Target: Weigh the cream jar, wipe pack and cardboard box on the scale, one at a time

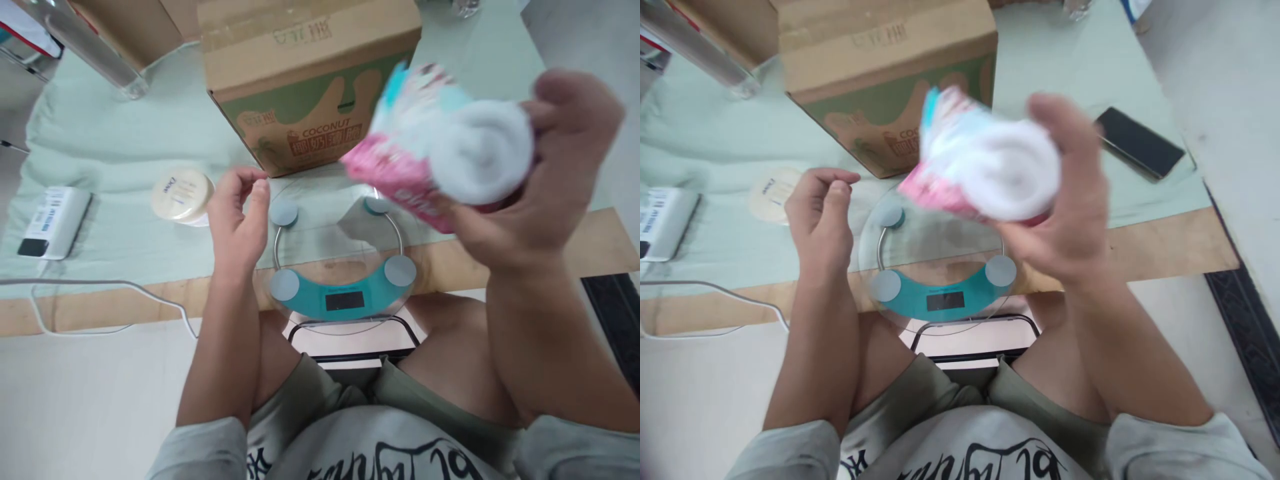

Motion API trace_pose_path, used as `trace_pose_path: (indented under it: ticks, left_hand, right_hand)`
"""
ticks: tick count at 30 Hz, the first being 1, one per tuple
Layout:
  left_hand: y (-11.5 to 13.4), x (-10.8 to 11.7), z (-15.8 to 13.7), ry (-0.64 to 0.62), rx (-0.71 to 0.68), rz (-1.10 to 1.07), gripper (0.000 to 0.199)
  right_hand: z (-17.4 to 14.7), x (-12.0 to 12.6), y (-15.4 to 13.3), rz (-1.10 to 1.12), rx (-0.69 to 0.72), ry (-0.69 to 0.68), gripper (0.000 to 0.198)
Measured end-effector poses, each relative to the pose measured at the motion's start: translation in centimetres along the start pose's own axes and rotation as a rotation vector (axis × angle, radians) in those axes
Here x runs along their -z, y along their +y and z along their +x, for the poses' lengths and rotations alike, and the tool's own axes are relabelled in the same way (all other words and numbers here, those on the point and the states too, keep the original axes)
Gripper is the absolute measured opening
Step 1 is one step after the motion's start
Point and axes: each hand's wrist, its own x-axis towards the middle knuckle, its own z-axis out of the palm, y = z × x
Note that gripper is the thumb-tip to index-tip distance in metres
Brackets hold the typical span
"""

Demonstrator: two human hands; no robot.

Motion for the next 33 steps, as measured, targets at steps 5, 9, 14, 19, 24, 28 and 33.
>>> trace_pose_path:
  ticks: [5,9,14,19,24,28,33]
  left_hand:
    - [-0.6,-0.7,-0.4,0.064,0.093,-0.293,0.052]
    - [-1.1,-1.9,-1.0,-0.102,0.114,-0.380,0.042]
    - [-1.1,-2.6,-1.5,-0.203,0.064,-0.330,0.040]
    - [-1.0,-2.5,-1.7,-0.222,0.038,-0.333,0.046]
    - [-1.5,-3.2,-1.8,-0.098,0.112,-0.490,0.049]
    - [-2.1,-4.0,-1.6,0.056,0.123,-0.588,0.051]
    - [-1.2,-3.9,-1.3,0.189,0.236,-0.743,0.037]
  right_hand:
    - [-0.6,-4.4,-4.1,0.177,0.324,-0.221,0.070]
    - [-1.4,-5.7,-3.3,0.219,0.255,-0.367,0.062]
    - [-1.9,-6.5,0.4,0.332,-0.270,-0.204,0.048]
    - [-2.5,-7.6,1.8,0.194,-0.432,-0.314,0.036]
    - [-1.9,-6.1,-0.4,0.230,-0.175,-0.136,0.051]
    - [-1.8,-5.8,-4.3,0.113,0.187,-0.370,0.056]
    - [-1.5,-5.3,-6.1,0.051,0.190,-0.368,0.048]
